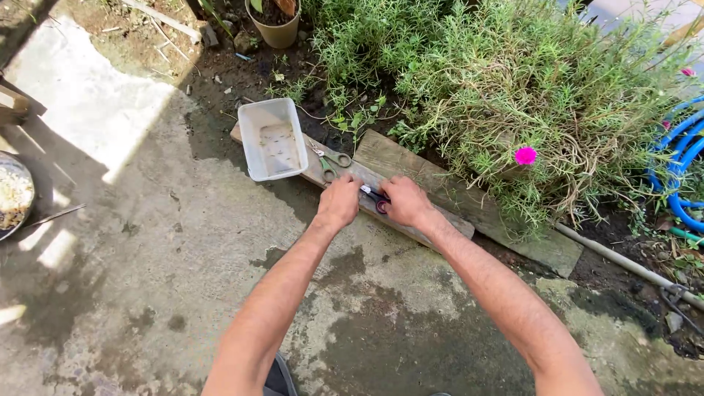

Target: Pruning and grooming plants in an outdoor garden using scissors.

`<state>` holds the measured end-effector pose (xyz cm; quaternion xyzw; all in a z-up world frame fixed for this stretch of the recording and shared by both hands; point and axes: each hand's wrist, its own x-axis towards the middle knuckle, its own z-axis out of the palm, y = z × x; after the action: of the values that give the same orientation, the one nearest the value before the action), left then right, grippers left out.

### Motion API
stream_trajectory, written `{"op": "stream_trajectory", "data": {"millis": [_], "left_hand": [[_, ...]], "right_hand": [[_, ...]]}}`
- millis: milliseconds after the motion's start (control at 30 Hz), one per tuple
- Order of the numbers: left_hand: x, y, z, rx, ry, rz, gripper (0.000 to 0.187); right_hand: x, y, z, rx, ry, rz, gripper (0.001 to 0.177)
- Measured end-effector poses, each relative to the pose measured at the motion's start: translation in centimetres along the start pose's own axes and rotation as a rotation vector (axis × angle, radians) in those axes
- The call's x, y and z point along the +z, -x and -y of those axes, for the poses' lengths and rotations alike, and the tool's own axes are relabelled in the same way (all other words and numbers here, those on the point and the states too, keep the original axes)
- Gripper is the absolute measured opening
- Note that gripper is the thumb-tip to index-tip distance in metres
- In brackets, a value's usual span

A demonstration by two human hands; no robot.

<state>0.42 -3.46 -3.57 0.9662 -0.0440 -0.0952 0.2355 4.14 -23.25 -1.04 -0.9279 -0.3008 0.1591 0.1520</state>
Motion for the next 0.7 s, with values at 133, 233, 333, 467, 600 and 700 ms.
{"op": "stream_trajectory", "data": {"millis": [133,233,333,467,600,700], "left_hand": [[2.1,-0.6,0.6,0.023,-0.090,-0.051,0.018],[1.9,-0.8,0.8,0.071,-0.108,-0.104,0.013],[0.9,-0.8,0.5,0.089,-0.103,-0.118,0.011],[0.3,-0.9,0.7,0.150,-0.099,-0.046,0.024],[-1.6,-0.7,-0.7,0.245,-0.075,-0.062,0.022],[-4.0,-0.8,-3.2,0.274,-0.025,-0.095,0.016]], "right_hand": [[0.0,0.3,0.0,0.011,0.003,-0.039,0.033],[-0.3,0.1,-0.1,0.003,-0.007,-0.045,0.036],[0.8,0.1,-0.8,0.010,-0.025,-0.028,0.042],[3.1,0.0,-1.9,-0.010,0.045,0.028,0.043],[-0.1,1.5,-1.4,-0.016,-0.094,-0.025,0.043],[-3.3,3.2,-0.9,0.108,-0.312,0.022,0.038]]}}
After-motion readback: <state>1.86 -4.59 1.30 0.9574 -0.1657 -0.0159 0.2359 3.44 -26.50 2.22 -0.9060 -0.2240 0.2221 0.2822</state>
